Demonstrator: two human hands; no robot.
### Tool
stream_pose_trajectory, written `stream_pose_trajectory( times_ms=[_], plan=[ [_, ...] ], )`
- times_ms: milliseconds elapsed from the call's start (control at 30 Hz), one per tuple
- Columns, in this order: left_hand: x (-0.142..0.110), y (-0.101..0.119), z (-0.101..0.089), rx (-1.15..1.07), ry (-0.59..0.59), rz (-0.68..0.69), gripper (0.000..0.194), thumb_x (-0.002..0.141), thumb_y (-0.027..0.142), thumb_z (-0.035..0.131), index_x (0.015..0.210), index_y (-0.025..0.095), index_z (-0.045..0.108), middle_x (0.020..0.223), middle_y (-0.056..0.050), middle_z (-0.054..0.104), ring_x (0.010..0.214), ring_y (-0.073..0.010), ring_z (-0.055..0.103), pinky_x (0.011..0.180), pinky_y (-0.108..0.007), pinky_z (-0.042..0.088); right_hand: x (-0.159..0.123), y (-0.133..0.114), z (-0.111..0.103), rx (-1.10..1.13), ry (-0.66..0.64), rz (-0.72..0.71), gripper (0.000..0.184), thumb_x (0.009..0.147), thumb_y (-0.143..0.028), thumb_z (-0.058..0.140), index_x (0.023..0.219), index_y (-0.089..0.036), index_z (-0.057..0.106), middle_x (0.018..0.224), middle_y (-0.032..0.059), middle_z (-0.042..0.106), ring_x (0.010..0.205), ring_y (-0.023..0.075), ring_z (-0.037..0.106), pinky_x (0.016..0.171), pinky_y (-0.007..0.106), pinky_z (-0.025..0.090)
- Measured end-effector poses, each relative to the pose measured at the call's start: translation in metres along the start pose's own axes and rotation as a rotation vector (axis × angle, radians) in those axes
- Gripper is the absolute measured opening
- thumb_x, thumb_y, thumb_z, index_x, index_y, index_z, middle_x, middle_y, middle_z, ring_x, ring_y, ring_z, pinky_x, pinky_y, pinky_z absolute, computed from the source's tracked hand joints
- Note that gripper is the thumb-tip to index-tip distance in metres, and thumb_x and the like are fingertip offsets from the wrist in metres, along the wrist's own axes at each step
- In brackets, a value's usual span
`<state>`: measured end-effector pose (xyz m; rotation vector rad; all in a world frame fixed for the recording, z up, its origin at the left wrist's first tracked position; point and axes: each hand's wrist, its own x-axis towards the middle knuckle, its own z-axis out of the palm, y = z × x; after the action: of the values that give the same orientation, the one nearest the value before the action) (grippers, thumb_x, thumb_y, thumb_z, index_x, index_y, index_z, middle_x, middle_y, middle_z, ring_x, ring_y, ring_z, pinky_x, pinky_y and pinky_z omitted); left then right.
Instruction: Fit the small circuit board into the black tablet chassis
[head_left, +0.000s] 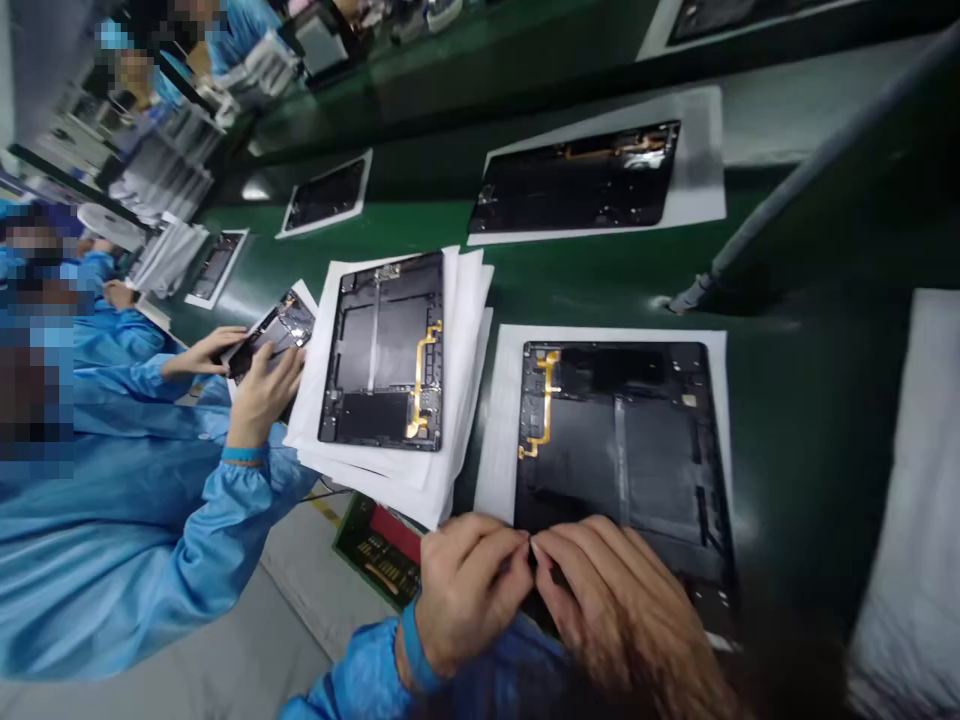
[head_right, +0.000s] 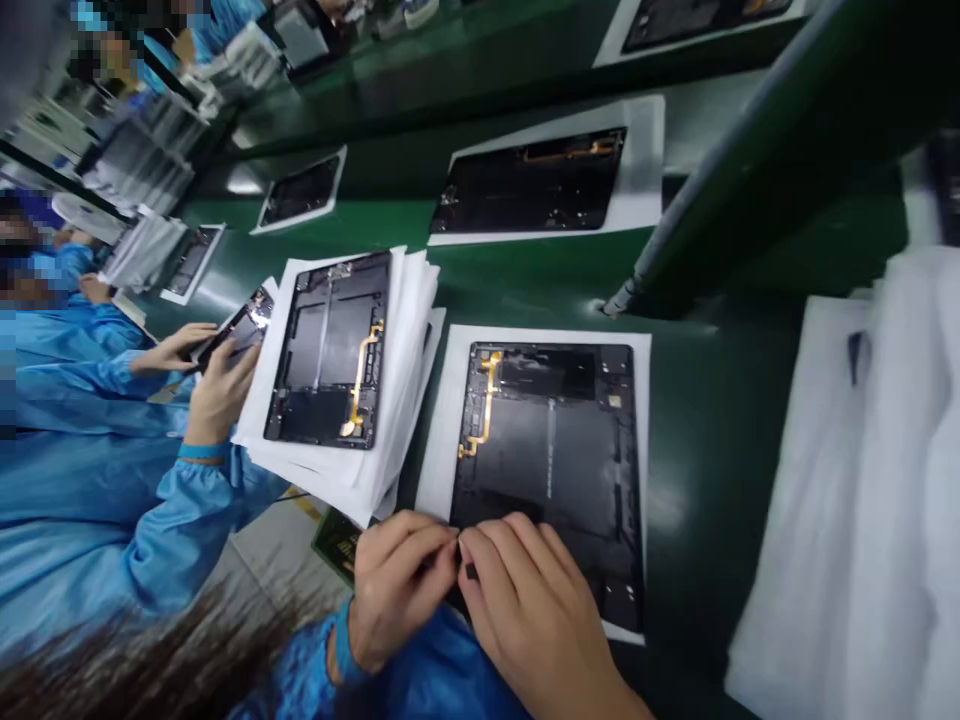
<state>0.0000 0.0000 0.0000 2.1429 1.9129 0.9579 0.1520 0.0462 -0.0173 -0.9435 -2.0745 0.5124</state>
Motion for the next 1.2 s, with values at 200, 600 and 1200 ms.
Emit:
stream_pose_trajectory(
  times_ms=[200, 600, 1200],
  plan=[
    [-0.001, -0.011, -0.005, -0.15, -0.059, -0.085, 0.015, 0.087, 0.018, 0.066, 0.099, 0.028, 0.066, 0.08, 0.004, 0.07, 0.064, -0.0117, 0.069, 0.054, -0.021, 0.058, -0.002, 0.001, -0.002, 0.061, -0.135, 0.081, 0.014, 0.087, -0.005, 0.057, 0.089, -0.018, 0.061, 0.079, 0.0036, 0.063, 0.073, 0.0195, 0.058, 0.067, 0.035, 0.05],
    [-0.008, -0.025, -0.001, -0.104, -0.027, -0.152, 0.013, 0.09, 0.016, 0.062, 0.098, 0.023, 0.068, 0.084, 0.003, 0.071, 0.072, -0.0099, 0.067, 0.071, -0.022, 0.055, -0.001, -0.002, -0.001, 0.132, -0.201, 0.304, 0.018, 0.083, -0.003, 0.057, 0.084, -0.019, 0.066, 0.089, 0.0053, 0.059, 0.086, 0.0188, 0.053, 0.074, 0.032, 0.048],
    [-0.011, -0.037, -0.001, -0.088, -0.071, -0.051, 0.02, 0.088, 0.011, 0.062, 0.104, 0.023, 0.067, 0.087, 0.001, 0.072, 0.077, -0.0111, 0.068, 0.075, -0.021, 0.054, 0.022, -0.009, -0.006, 0.077, -0.473, 0.413, 0.016, 0.083, -0.007, 0.058, 0.078, -0.015, 0.07, 0.094, 0.0077, 0.058, 0.09, 0.0213, 0.051, 0.078, 0.037, 0.047]
  ],
)
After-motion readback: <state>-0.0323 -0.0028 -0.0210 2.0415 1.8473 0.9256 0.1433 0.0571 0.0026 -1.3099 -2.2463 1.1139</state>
